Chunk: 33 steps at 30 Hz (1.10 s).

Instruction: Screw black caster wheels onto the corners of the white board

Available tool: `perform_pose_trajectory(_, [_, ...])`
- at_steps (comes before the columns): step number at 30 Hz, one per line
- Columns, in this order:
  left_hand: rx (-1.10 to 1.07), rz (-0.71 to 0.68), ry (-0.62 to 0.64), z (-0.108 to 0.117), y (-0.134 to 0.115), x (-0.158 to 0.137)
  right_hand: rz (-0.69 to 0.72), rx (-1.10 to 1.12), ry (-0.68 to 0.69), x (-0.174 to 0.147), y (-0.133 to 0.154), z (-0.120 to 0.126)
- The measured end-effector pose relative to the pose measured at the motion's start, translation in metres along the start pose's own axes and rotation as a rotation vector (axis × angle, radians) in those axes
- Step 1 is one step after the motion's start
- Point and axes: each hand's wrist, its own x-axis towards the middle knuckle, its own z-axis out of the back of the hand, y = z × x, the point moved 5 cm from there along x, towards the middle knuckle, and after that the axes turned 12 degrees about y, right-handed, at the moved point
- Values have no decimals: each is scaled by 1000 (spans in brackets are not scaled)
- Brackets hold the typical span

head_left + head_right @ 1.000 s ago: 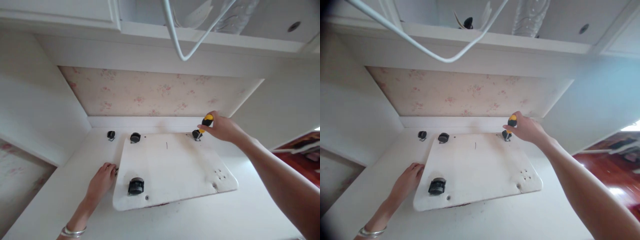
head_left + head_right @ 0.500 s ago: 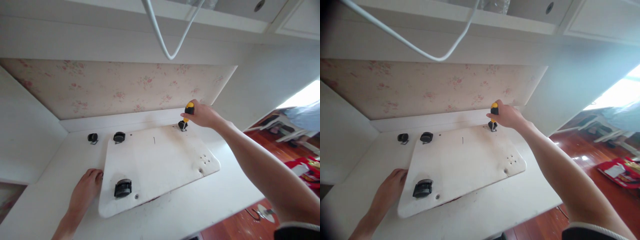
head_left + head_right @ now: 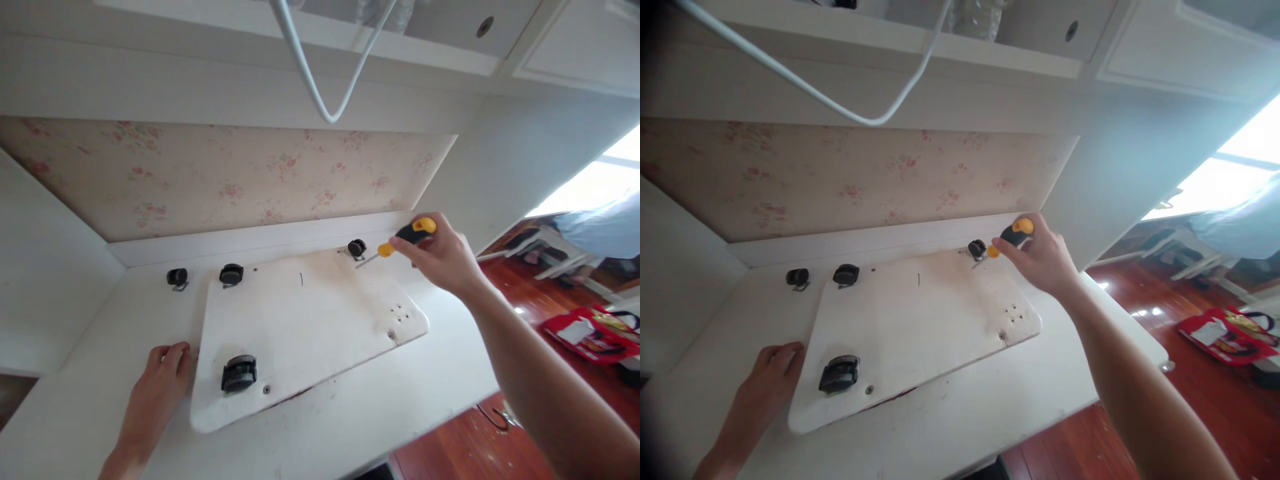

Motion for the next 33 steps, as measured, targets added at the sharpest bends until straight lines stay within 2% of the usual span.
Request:
perform_pose_trajectory(4, [-122, 138, 142, -5, 8, -4, -89, 353, 7, -56, -20, -28])
perform_pose_trajectory(7, [-281, 233, 187, -5, 10, -5, -99, 597, -38, -90, -27, -49])
perform_pose_trajectory(12, [-460, 253, 64, 2, 9, -8, -136, 765, -72, -125, -33, -68])
perform_pose_trajectory(15, [-623, 282, -2, 4, 9, -10, -147, 814, -98, -132, -32, -75])
perform_pose_trajectory(19, [-811, 338, -2, -2, 9, -12, -157, 903, -133, -132, -30, -86])
perform_pose_trajectory(24, [-713, 305, -13, -8, 14, -13, -171, 913, -96, -133, -27, -96])
perform_pose_trajectory(29, [-611, 273, -95, -11, 24, -21, -223, 822, -102, -135, -27, -95])
perform_pose_trajectory(33, [-463, 239, -79, -11, 23, -32, -294, 768, -81, -133, -24, -94])
